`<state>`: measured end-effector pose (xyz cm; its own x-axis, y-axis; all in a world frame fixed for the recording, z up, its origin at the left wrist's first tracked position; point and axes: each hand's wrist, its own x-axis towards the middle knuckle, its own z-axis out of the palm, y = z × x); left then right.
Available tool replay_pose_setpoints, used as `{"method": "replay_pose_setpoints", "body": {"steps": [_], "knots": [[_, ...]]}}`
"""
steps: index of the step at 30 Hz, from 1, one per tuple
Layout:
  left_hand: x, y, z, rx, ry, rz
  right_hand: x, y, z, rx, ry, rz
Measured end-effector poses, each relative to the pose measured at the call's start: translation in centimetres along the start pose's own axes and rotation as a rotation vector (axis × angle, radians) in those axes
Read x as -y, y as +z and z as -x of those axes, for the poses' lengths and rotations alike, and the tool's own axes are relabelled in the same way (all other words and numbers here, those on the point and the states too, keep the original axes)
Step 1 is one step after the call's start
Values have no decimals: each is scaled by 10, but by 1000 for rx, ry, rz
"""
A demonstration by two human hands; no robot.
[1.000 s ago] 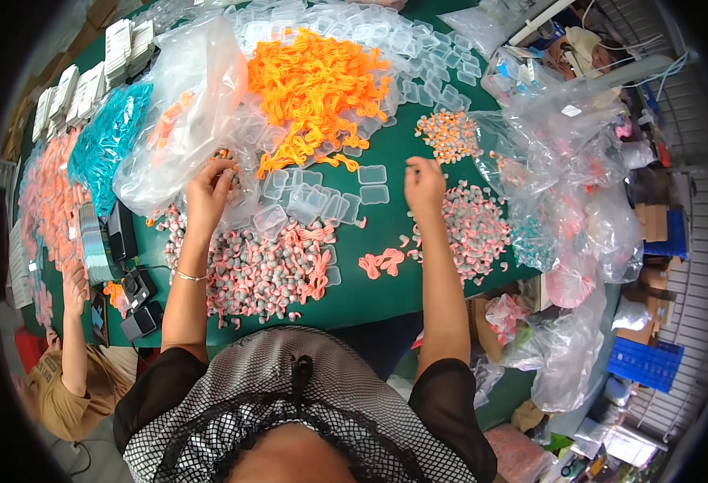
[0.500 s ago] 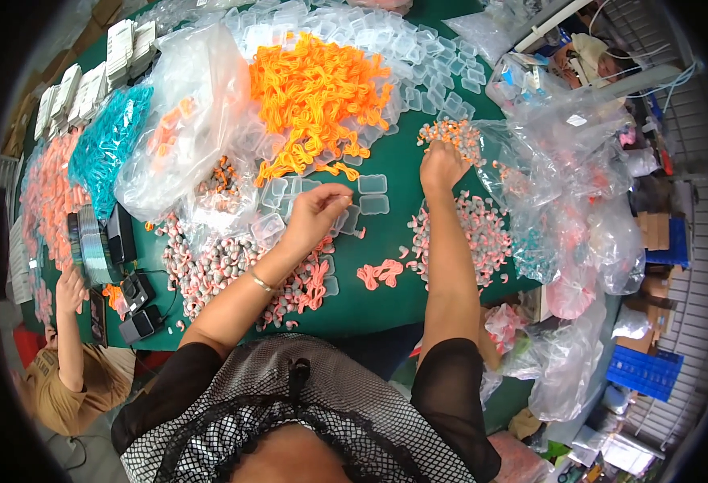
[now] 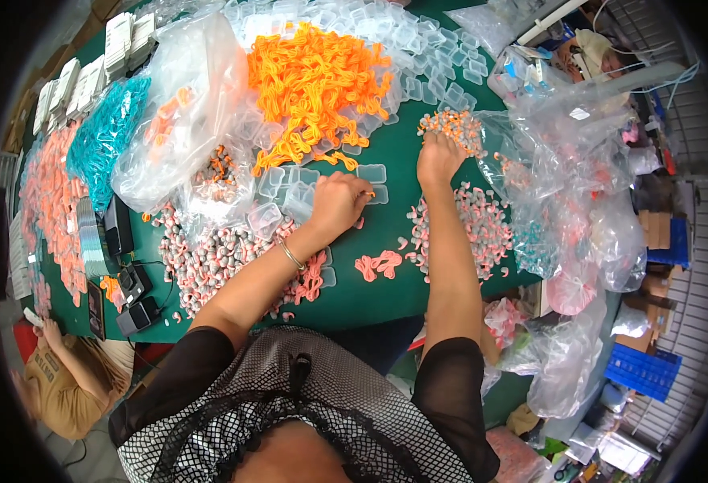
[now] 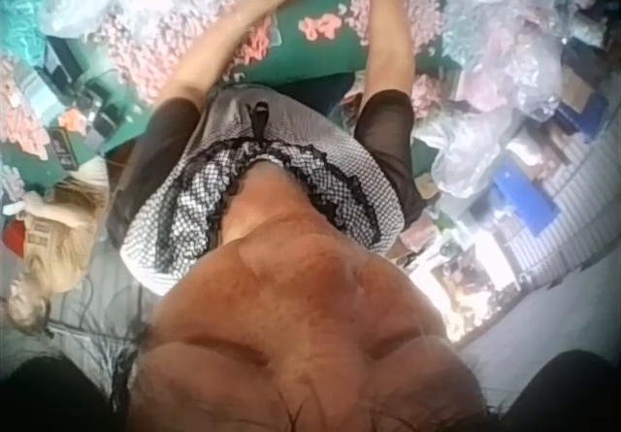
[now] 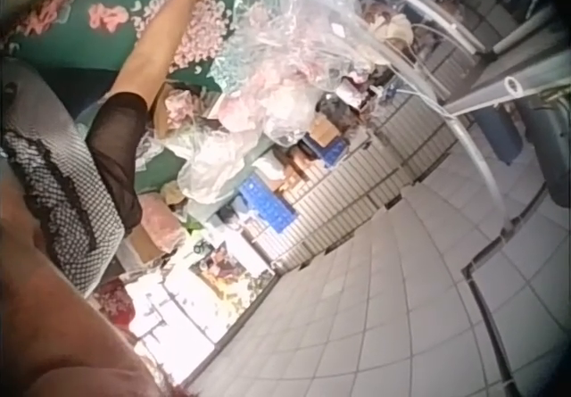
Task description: The recorder is sorting small pink plastic components and placing them into individual clear plastic containers.
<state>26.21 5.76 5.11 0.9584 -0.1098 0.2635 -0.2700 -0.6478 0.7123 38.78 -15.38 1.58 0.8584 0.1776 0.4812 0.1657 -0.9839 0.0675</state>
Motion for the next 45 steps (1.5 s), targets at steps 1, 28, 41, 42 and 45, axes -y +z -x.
{"method": "replay_pose_setpoints", "body": {"steps": [1, 28, 41, 42, 45], "knots": [[1, 2, 0, 28, 19, -77, -2, 3, -1, 3, 4, -10], [11, 14, 10, 37, 171, -362, 83, -58, 42, 270, 10, -752], [13, 17, 12, -121, 303, -334, 110, -53, 8, 518, -38, -499], [13, 18, 12, -121, 303, -332, 110, -50, 9, 518, -38, -498], [14, 20, 12, -134, 294, -329, 112, -46, 9, 382, -156, -442]]}}
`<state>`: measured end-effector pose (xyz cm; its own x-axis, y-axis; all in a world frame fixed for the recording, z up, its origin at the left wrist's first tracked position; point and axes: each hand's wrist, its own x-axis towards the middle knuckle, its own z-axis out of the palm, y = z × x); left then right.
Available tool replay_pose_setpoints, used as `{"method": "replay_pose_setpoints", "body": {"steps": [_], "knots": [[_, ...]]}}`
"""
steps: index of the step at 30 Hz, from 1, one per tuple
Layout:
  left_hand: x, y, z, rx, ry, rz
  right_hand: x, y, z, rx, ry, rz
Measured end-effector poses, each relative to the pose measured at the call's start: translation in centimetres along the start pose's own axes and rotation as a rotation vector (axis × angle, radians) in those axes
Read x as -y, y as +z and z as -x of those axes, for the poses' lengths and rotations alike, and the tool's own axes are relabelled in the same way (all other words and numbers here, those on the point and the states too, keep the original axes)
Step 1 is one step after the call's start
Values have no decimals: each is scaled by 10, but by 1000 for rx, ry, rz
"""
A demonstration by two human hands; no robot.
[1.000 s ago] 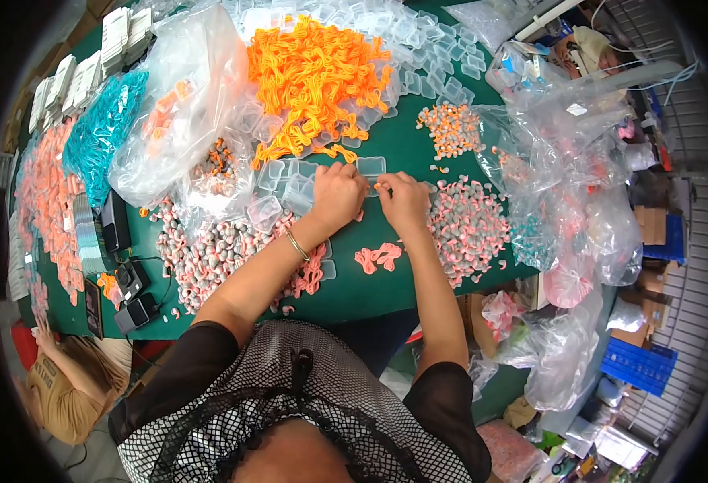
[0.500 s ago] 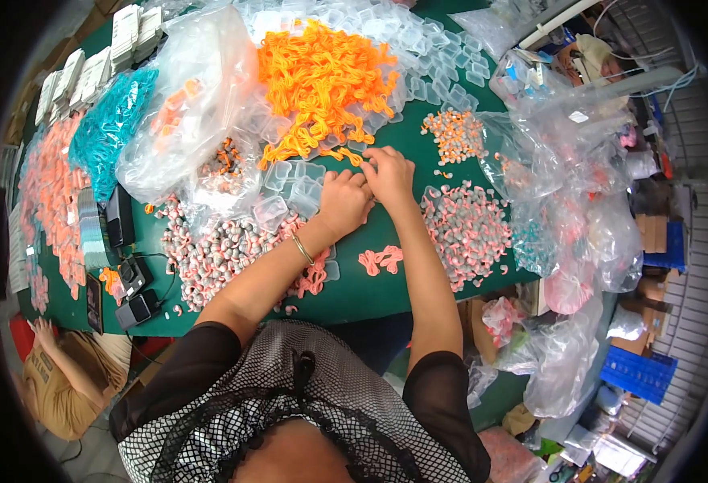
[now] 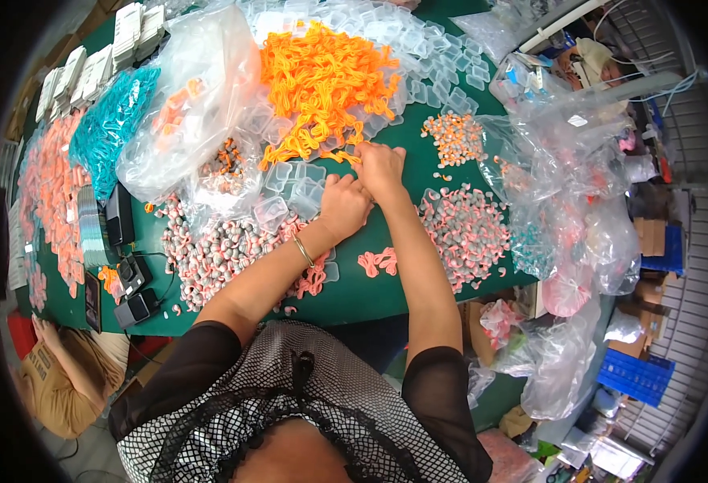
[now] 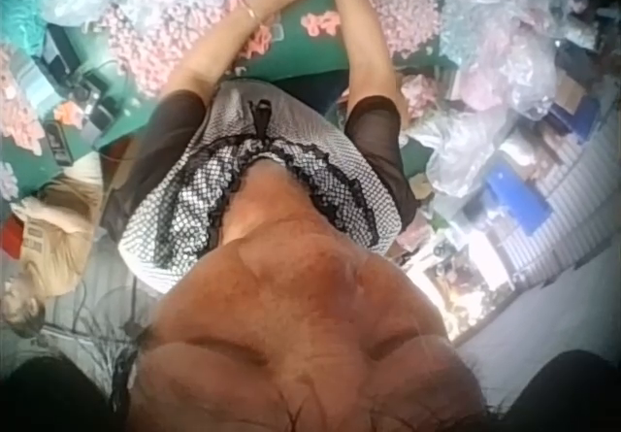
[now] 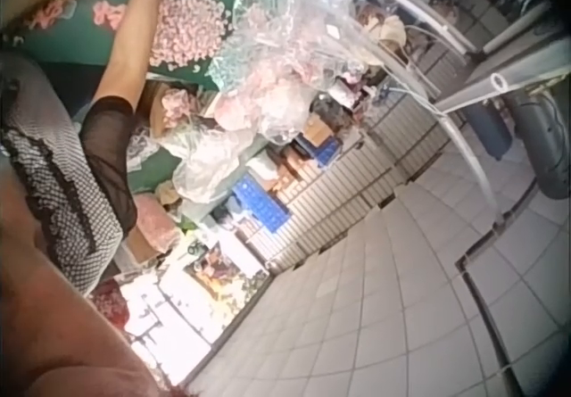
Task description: The recorder is sorting small pink plastic components and placing them into individual clear plastic containers.
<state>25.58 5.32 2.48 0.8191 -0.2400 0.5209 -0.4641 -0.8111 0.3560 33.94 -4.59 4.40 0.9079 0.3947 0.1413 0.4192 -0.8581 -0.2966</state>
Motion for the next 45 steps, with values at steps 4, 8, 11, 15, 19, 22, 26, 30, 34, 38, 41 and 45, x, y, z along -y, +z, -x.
{"method": "replay_pose_setpoints", "body": {"steps": [4, 8, 11, 15, 19, 22, 26, 30, 34, 38, 41, 45], "knots": [[-2, -2, 0, 70, -1, -25, -4, -6, 3, 39, 64, -158], [1, 1, 2, 138, -32, -55, -18, -15, 16, -99, 93, -426], [0, -1, 0, 164, -44, -39, -39, -30, 39, -116, 223, -681], [-1, -4, -4, 197, -74, -38, -62, -29, 70, -114, 278, -720], [-3, -6, -8, 234, -147, -18, -59, -27, 80, -118, 227, -634], [-5, -11, -10, 229, -157, -6, -52, -28, 77, -102, 118, -494], [-3, -13, -10, 242, -117, -4, -53, -18, 77, -85, 3, -264], [-3, -12, -11, 293, -122, -16, -48, -25, 67, -82, 17, -179], [-3, -13, -13, 340, -135, -19, -39, -25, 53, -207, 11, 13], [-6, -14, -18, 379, -216, 11, -52, -14, 49, -90, 70, -280], [-5, -13, -17, 345, -251, 20, -46, -17, 57, -101, 94, -326], [-5, -19, -17, 337, -210, 32, -43, -33, 72, -147, -1, -387]]}}
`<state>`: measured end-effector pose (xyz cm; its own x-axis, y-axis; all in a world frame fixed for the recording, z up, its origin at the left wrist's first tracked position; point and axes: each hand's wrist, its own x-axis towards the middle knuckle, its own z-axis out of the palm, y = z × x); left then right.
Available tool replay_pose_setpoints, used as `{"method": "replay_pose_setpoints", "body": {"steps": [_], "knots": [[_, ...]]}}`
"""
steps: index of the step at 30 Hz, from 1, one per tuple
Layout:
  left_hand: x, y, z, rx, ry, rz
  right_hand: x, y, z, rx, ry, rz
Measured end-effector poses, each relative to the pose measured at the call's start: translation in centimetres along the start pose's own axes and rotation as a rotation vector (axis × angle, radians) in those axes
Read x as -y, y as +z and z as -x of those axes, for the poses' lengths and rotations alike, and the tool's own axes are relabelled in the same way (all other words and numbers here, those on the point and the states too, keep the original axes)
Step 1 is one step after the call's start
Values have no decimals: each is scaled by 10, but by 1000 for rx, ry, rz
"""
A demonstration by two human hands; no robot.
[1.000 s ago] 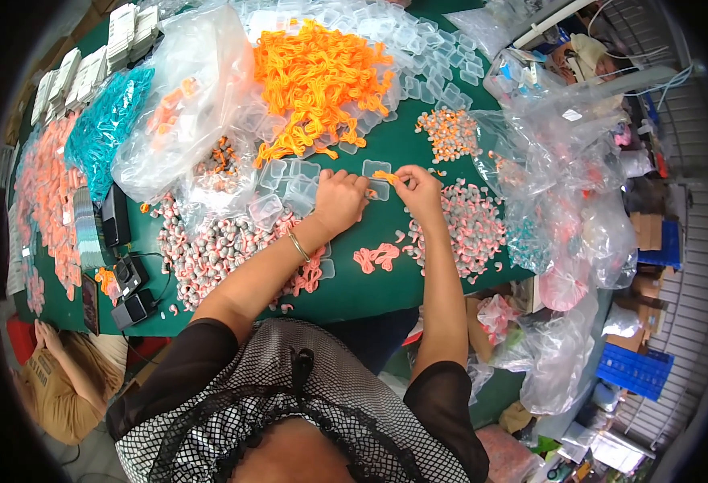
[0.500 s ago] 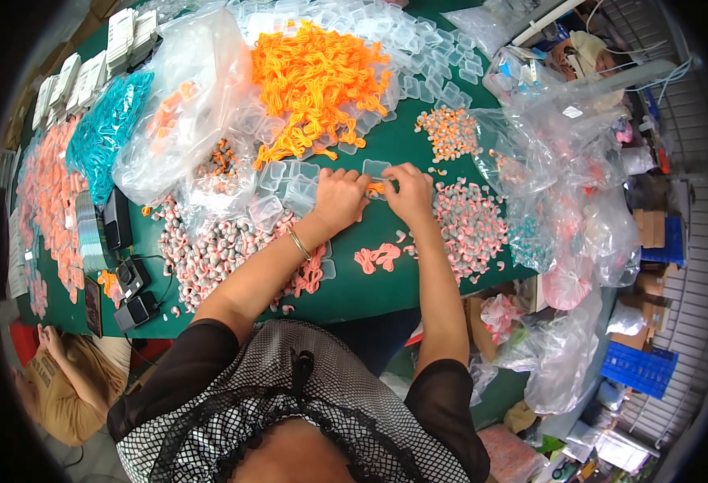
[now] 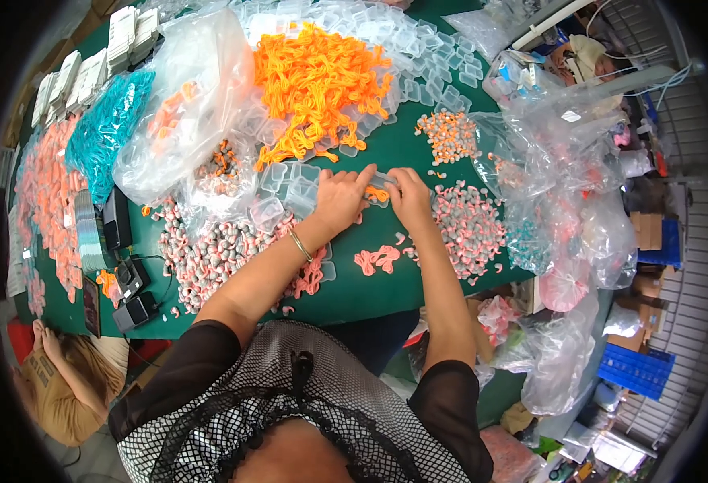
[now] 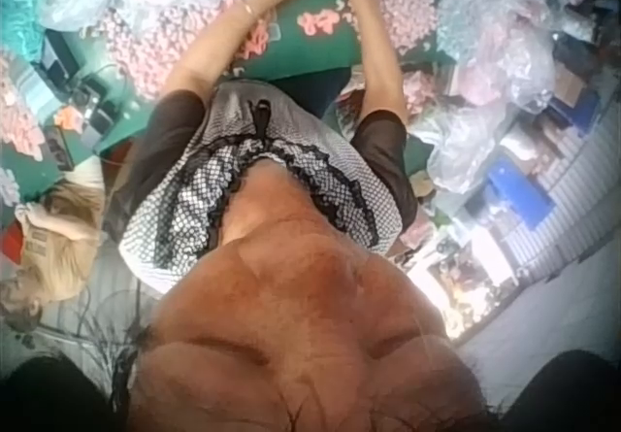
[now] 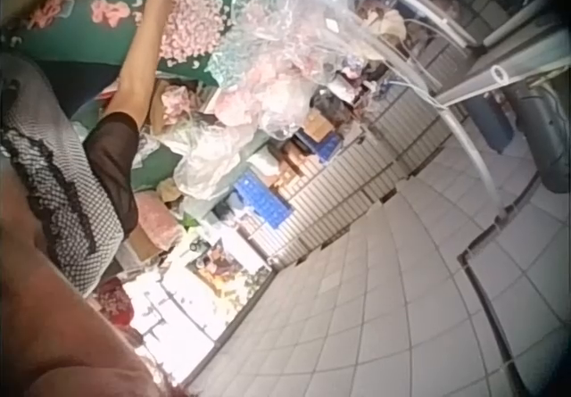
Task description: The recorder is sorting small pink plastic components and placing them into individual clear plastic containers.
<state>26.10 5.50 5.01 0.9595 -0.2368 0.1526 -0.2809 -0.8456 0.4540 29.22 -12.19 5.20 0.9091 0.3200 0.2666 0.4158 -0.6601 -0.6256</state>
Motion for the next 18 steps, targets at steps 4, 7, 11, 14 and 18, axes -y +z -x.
{"method": "replay_pose_setpoints", "body": {"steps": [4, 7, 11, 14, 18], "knots": [[7, 4, 1, -24, 74, -22, 8, -12, 7, 136, -107, 11], [8, 8, 1, -36, 102, -21, 14, -4, 17, 127, -216, 92], [7, 6, -2, -113, 190, 7, 16, -3, 19, 113, -81, 39], [16, -5, 0, -62, 264, 286, 28, -9, 22, 151, 42, -98], [17, -44, 14, -70, 264, 316, 51, -14, 15, 164, -17, -193]]}}
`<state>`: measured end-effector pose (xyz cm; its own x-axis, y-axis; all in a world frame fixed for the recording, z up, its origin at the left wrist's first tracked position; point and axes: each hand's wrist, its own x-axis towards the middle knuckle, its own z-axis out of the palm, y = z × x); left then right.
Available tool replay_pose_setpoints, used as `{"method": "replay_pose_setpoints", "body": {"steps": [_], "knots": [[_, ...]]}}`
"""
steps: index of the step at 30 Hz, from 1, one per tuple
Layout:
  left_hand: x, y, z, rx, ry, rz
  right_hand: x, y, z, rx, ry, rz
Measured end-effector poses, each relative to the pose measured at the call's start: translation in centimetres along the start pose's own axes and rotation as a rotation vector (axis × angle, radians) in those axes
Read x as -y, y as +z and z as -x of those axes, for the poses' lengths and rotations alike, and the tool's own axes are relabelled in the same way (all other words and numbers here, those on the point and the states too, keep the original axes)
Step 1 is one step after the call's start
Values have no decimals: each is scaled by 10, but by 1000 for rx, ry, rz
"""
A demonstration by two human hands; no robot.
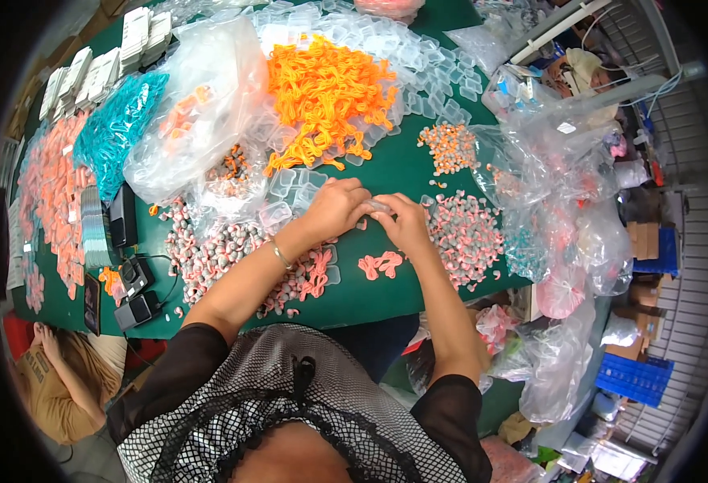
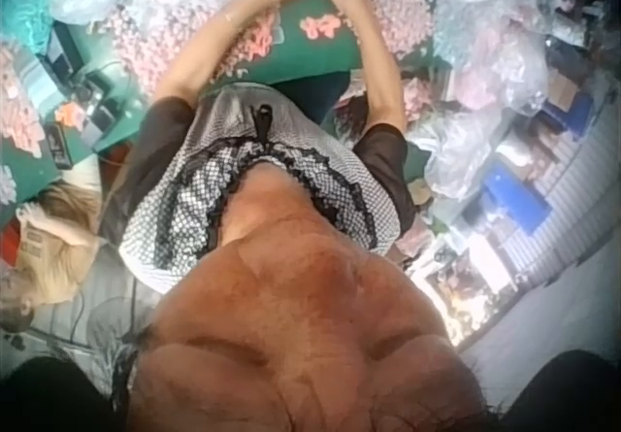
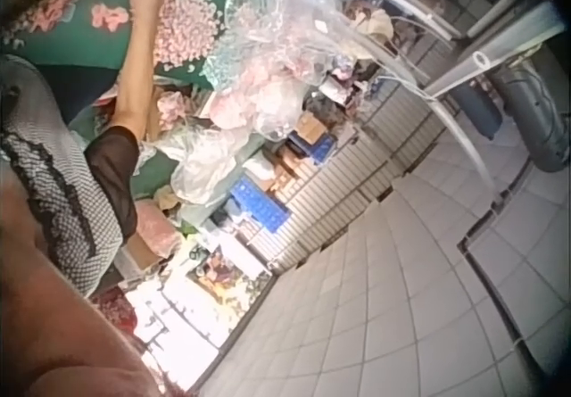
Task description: The recorder is sorting small pink plastic components and placing them into individual clear plastic containers.
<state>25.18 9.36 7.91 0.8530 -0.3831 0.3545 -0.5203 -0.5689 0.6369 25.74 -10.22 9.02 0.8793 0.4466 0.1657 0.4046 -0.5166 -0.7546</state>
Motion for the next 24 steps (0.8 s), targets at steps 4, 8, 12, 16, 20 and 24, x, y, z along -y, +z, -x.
{"method": "replay_pose_setpoints", "body": {"steps": [4, 8, 12, 16, 20, 24], "knots": [[-9, -58, 6, -201, -11, -84, 10, 9, -30, 1, 177, -654], [4, -159, 14, -607, -57, -303, -34, 42, -60, -148, 92, 165], [60, -242, 34, -698, -302, -655, -47, 61, -68, -152, 32, 527], [116, -265, 57, -398, -573, -830, -53, 57, -58, -160, 65, 458], [125, -258, 62, -239, -694, -788, -52, 42, -41, -310, -10, 416], [123, -251, 70, -302, -676, -756, -40, 35, -27, -328, -21, 539]]}}
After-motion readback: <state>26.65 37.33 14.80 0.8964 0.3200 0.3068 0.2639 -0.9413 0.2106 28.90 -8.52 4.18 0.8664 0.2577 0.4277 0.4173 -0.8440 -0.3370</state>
